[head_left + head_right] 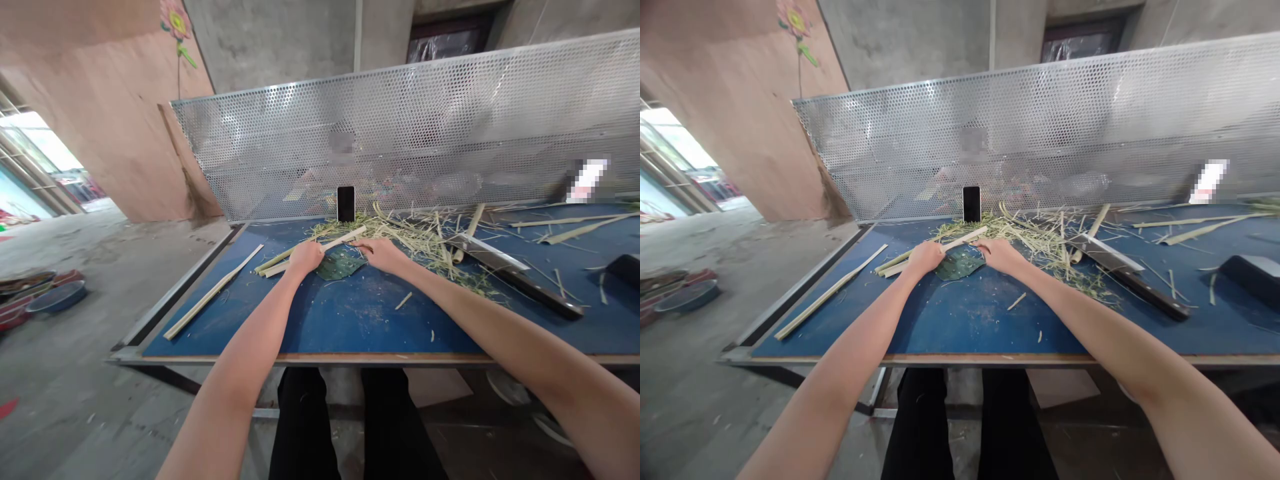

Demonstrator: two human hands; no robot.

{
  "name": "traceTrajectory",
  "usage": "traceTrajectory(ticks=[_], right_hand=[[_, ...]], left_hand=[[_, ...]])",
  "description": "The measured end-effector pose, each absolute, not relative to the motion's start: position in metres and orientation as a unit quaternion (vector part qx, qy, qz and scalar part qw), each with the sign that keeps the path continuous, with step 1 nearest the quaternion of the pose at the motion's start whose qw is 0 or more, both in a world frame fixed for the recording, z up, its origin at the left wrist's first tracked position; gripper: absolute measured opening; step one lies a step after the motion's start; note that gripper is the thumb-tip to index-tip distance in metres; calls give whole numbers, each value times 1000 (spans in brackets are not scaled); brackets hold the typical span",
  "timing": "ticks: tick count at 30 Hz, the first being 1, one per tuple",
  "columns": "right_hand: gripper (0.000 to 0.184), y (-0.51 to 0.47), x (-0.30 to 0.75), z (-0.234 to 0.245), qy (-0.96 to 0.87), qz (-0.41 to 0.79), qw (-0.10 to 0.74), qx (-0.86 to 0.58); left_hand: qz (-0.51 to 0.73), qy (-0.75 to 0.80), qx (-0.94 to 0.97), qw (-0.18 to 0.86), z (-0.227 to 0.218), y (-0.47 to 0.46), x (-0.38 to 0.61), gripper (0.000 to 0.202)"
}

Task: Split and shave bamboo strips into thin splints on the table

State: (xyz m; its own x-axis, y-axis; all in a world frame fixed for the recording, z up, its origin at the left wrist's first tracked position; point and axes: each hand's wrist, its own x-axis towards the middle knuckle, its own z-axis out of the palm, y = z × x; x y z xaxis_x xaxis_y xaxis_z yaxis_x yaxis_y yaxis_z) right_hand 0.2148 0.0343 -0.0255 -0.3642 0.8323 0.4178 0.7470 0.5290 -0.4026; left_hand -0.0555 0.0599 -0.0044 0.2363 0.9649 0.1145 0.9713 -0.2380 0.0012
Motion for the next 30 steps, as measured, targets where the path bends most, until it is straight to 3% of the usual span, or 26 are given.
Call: traceTrajectory(ticks=[30], right_hand=[[41, 57, 258, -24, -818, -37, 253, -515]], left_hand=[[-40, -592, -805, -7, -4, 70, -57, 31]])
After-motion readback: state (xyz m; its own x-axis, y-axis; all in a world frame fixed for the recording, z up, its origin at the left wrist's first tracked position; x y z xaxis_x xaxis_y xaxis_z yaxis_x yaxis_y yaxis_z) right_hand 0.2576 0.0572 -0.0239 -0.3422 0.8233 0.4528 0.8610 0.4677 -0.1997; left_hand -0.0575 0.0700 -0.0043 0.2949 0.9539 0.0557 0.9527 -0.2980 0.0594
